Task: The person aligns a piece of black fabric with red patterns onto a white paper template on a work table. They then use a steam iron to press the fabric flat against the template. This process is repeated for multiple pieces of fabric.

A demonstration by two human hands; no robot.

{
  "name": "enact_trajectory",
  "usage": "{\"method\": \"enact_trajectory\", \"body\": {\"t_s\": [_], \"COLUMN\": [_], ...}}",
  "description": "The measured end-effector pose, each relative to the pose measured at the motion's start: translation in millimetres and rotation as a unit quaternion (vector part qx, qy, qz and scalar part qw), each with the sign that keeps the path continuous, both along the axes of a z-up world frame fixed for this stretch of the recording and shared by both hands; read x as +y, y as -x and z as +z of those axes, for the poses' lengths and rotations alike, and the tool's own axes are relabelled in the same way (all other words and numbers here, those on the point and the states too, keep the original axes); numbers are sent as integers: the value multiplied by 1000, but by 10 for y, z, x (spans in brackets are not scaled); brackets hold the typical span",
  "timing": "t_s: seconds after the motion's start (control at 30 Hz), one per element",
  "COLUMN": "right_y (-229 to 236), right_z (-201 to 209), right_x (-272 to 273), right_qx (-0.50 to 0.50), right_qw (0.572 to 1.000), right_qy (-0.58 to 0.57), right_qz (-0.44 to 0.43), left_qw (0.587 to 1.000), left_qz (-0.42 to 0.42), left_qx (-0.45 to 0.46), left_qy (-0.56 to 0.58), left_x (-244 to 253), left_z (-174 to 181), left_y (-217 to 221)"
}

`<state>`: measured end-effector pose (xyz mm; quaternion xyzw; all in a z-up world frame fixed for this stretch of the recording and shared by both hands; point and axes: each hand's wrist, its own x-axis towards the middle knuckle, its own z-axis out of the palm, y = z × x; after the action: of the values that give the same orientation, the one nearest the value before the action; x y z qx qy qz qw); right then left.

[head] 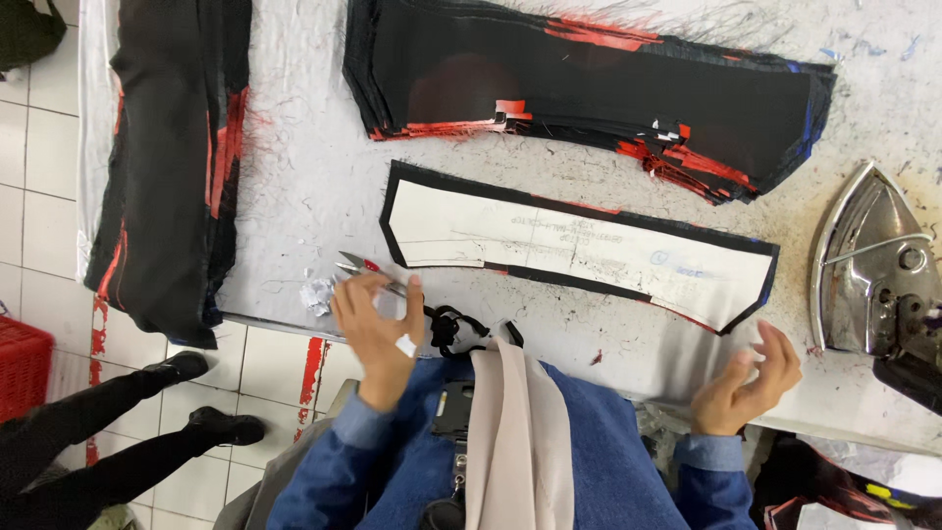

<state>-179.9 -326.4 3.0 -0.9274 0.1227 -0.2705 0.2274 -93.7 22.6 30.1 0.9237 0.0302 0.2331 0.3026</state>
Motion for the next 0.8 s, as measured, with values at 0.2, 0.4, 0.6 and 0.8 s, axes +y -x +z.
{"method": "enact_trajectory", "body": {"t_s": [0.2,0.4,0.6,0.8], "right_y": [-537,-1102,-1076,-703], "right_z": [-44,624,663,510], "right_x": [697,1804,2020,1257], "right_qx": [-69,286,396,225], "right_qw": [972,781,650,829], "right_qy": [-193,-423,-527,-475], "right_qz": [111,359,379,191], "left_qw": [844,958,943,823], "left_qz": [100,-23,-259,-494], "left_qx": [526,271,154,186], "left_qy": [6,91,142,207], "left_x": [137,188,-61,-632], "left_z": [183,-117,7,460], "left_y": [53,370,321,-330]}}
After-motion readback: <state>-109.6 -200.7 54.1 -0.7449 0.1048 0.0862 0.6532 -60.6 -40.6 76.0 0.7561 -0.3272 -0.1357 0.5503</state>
